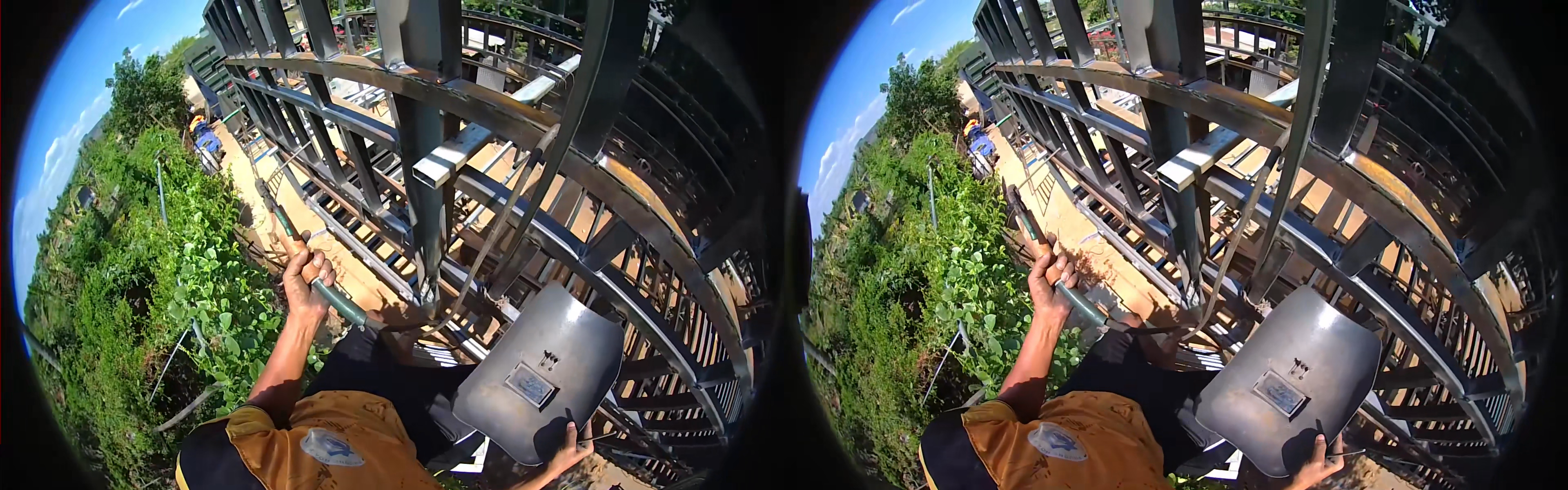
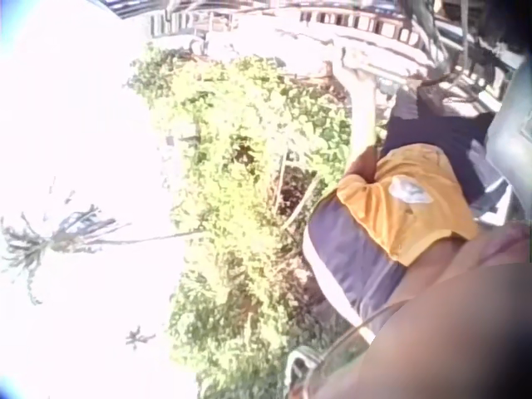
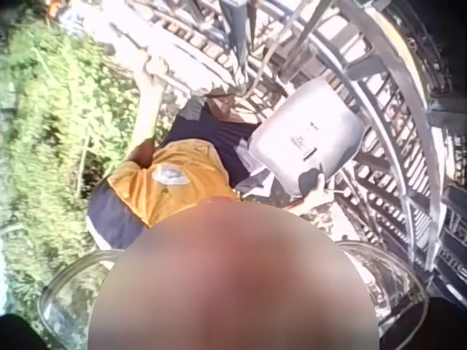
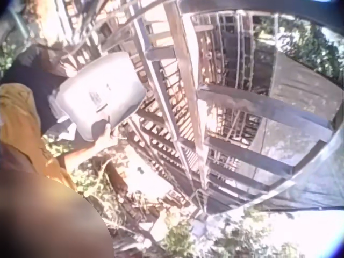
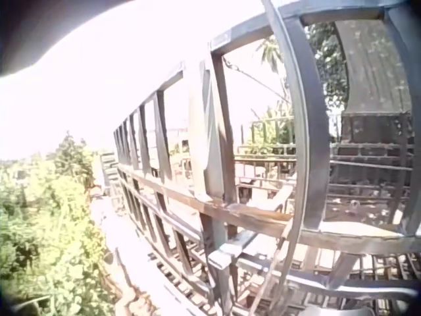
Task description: Welding joints on a large metal frame structure outdoors.
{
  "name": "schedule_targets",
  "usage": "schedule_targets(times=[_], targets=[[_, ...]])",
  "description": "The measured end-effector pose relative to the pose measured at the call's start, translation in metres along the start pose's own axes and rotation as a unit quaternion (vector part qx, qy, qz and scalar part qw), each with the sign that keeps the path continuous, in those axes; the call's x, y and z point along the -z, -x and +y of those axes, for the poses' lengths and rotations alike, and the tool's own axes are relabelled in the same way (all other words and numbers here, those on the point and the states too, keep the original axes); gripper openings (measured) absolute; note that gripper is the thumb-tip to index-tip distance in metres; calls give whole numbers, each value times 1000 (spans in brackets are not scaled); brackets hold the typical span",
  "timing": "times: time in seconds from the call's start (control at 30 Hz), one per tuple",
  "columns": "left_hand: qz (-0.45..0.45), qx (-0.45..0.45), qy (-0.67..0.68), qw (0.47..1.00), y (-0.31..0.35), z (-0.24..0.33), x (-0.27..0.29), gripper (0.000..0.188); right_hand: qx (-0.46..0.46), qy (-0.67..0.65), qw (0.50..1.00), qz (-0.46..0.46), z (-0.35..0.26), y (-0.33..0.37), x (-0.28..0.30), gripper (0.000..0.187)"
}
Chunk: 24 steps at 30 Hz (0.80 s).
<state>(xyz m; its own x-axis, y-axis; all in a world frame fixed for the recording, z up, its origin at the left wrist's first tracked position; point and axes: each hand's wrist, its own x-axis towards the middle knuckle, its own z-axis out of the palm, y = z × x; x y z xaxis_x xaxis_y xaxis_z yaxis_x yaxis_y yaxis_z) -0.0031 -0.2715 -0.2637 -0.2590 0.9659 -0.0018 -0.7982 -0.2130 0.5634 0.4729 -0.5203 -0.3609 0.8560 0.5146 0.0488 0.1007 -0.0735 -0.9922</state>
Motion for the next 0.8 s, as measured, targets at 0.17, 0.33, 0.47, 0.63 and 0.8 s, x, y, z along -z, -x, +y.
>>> schedule_targets(times=[0.17, 0.33, 0.47, 0.63, 0.8], targets=[[-26, 17, 34, 999, -7, -4, -3, 31, -9, 20, 999, 28, 9, -5, 6, 42], [-38, 0, 1, 999, -21, 3, -15, 32, 23, -1, 999, 37, 3, -22, 11, 40], [-58, -39, 0, 998, -39, 14, -28, 34, 72, 38, 997, 6, -9, -50, 12, 39], [-69, -50, -3, 996, -41, 14, -40, 36, 198, 79, 976, -50, -26, -72, -26, 35], [-96, -64, 16, 993, -51, 14, -32, 40, 107, -8, 980, -167, -37, -51, -79, 32]])
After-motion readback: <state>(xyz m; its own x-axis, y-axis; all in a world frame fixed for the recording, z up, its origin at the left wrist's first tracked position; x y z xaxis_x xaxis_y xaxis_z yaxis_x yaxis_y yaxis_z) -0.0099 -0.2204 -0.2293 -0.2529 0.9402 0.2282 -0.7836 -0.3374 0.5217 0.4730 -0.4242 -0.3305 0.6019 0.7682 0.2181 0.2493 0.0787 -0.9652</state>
